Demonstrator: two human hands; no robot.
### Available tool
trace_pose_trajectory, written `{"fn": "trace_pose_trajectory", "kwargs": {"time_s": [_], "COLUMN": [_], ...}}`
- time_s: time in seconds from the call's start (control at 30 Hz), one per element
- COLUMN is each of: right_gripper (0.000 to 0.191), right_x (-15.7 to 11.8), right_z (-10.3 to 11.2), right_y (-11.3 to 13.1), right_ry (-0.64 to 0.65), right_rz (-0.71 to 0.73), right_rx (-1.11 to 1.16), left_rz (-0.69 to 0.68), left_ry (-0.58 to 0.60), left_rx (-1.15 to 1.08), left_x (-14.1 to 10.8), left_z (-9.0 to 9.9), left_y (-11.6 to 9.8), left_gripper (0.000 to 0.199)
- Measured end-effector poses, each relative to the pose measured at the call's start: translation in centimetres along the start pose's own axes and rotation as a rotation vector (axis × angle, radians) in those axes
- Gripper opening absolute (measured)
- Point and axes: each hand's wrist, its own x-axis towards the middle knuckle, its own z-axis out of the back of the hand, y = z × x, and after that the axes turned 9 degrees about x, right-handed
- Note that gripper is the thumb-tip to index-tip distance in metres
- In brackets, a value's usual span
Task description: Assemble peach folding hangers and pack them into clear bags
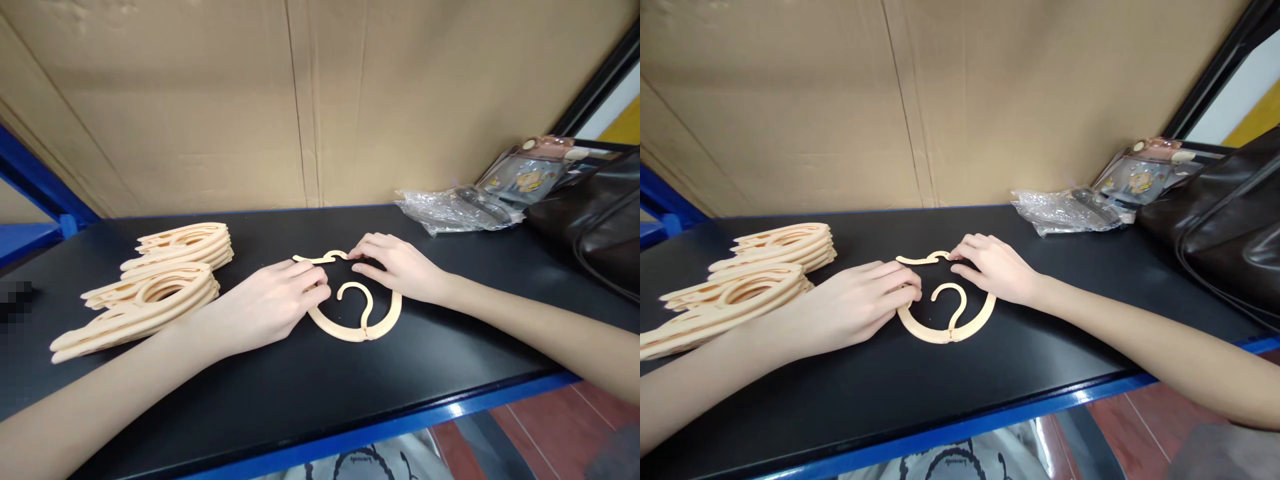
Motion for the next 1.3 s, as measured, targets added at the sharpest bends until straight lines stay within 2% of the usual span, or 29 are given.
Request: {"fn": "trace_pose_trajectory", "kwargs": {"time_s": [0.17, 0.27, 0.43, 0.6, 0.7, 0.83, 0.97, 1.07, 1.2, 1.3], "right_gripper": [0.034, 0.035, 0.032, 0.017, 0.014, 0.016, 0.015, 0.015, 0.020, 0.021], "right_x": [0.1, 0.2, 0.8, 1.4, 1.4, 1.2, 0.9, 0.7, 0.7, 0.9], "right_z": [-0.1, -0.2, -0.4, -0.6, -0.1, 1.5, 2.9, 3.2, 2.7, 2.3], "right_y": [-0.3, -0.4, -0.3, -0.5, -0.9, -1.2, -1.2, -1.4, -1.6, -1.5], "right_ry": [-0.003, 0.005, -0.007, -0.031, -0.132, -0.367, -0.605, -0.710, -0.641, -0.460], "right_rz": [-0.061, -0.070, -0.101, -0.115, -0.102, -0.113, -0.072, -0.038, -0.087, -0.155], "right_rx": [-0.065, -0.064, -0.060, 0.006, 0.056, 0.168, 0.144, 0.198, 0.413, 0.592], "left_rz": [0.089, 0.046, -0.071, -0.007, 0.054, 0.124, 0.242, 0.272, 0.248, 0.234], "left_ry": [-0.091, -0.135, -0.069, -0.050, -0.056, -0.023, 0.032, 0.058, 0.082, 0.083], "left_rx": [0.104, 0.035, -0.156, -0.233, -0.292, -0.413, -0.543, -0.564, -0.473, -0.363], "left_x": [0.1, 0.4, 0.8, 0.8, 0.7, 0.6, 0.7, 0.7, 0.7, 0.6], "left_z": [-0.2, 0.2, 0.9, 0.7, 0.7, 0.9, 1.0, 0.7, 0.2, 0.0], "left_y": [-0.1, -1.0, -3.5, -4.2, -3.6, -2.8, -2.1, -1.6, -1.1, -1.0], "left_gripper": [0.038, 0.036, 0.040, 0.035, 0.027, 0.021, 0.020, 0.018, 0.019, 0.021]}}
